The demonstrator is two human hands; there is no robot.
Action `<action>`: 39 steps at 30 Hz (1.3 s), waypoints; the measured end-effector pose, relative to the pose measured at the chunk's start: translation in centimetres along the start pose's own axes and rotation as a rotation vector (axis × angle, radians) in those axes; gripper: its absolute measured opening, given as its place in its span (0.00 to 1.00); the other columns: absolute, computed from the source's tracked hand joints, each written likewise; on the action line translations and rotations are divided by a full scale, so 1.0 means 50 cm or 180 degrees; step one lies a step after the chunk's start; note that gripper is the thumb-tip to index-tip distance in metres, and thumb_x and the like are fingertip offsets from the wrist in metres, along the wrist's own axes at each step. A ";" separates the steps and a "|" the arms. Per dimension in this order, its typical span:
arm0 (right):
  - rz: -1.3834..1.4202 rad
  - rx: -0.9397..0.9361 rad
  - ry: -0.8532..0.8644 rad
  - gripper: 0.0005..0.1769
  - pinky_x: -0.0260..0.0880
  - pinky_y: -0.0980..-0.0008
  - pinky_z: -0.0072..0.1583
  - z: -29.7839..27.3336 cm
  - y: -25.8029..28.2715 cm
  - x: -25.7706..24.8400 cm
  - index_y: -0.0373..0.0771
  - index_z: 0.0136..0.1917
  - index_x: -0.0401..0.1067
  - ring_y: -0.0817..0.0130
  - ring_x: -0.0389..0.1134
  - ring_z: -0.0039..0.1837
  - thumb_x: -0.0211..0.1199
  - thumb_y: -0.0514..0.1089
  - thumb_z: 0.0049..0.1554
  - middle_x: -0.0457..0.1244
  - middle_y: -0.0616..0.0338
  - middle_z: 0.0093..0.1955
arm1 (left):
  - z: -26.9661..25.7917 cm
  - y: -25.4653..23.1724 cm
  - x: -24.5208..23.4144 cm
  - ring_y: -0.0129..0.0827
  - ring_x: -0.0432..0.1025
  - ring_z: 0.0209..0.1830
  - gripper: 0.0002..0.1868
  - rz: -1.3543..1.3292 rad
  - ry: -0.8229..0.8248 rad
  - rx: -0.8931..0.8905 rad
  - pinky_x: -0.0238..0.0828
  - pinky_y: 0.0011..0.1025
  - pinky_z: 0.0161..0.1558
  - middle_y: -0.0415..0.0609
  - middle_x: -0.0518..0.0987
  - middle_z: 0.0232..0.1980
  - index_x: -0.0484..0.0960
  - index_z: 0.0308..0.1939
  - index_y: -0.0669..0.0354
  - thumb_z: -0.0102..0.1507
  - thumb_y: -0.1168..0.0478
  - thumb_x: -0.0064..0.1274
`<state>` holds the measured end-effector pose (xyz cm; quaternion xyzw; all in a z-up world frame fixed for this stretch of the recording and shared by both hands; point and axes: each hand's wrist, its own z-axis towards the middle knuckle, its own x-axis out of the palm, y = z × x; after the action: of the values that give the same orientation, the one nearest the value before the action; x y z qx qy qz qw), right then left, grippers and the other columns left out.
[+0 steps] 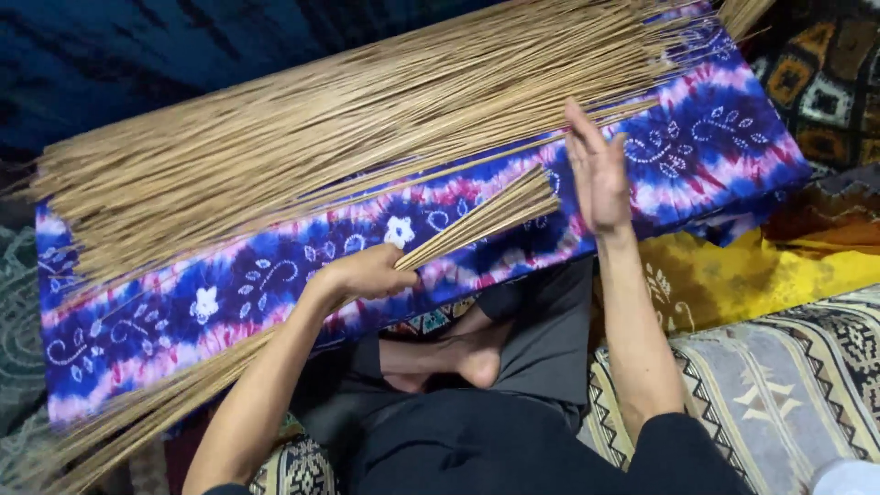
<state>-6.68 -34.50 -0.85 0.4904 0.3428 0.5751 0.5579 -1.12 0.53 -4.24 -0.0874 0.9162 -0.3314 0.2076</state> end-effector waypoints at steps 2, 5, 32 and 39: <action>0.0076 0.0347 0.0252 0.54 0.34 0.46 0.82 -0.014 -0.024 0.037 0.35 0.80 0.55 0.44 0.34 0.85 0.26 0.79 0.62 0.41 0.44 0.85 | 0.004 -0.002 0.010 0.32 0.67 0.14 0.22 0.0073 0.0054 -0.0017 0.67 0.29 0.17 0.51 0.71 0.16 0.76 0.20 0.63 0.59 0.50 0.60; 0.0192 0.0461 0.0413 0.55 0.42 0.47 0.81 -0.004 -0.014 0.016 0.37 0.79 0.59 0.45 0.41 0.84 0.28 0.80 0.61 0.47 0.45 0.83 | 0.022 0.012 0.002 0.33 0.67 0.13 0.23 0.0195 0.0016 0.0011 0.67 0.30 0.17 0.51 0.70 0.15 0.75 0.18 0.62 0.59 0.49 0.59; -0.5905 -0.0455 0.2142 0.19 0.77 0.55 0.47 0.012 -0.086 -0.138 0.58 0.47 0.72 0.59 0.76 0.43 0.71 0.57 0.42 0.69 0.65 0.32 | -0.081 -0.064 0.107 0.34 0.77 0.24 0.04 0.3500 -0.4017 0.0893 0.72 0.31 0.27 0.40 0.77 0.26 0.74 0.38 0.46 0.61 0.60 0.53; -0.5522 -0.3266 0.0354 0.21 0.65 0.66 0.42 0.023 -0.007 -0.099 0.51 0.31 0.61 0.65 0.63 0.33 0.64 0.50 0.64 0.54 0.65 0.27 | -0.113 -0.109 0.050 0.67 0.80 0.39 0.13 0.1434 -0.1804 0.0395 0.76 0.57 0.42 0.63 0.83 0.31 0.82 0.35 0.58 0.58 0.52 0.58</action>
<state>-6.01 -39.48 -1.76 -0.2551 0.3179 0.0707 0.9104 -5.72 -1.15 2.37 0.0410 0.7967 -0.2950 0.5259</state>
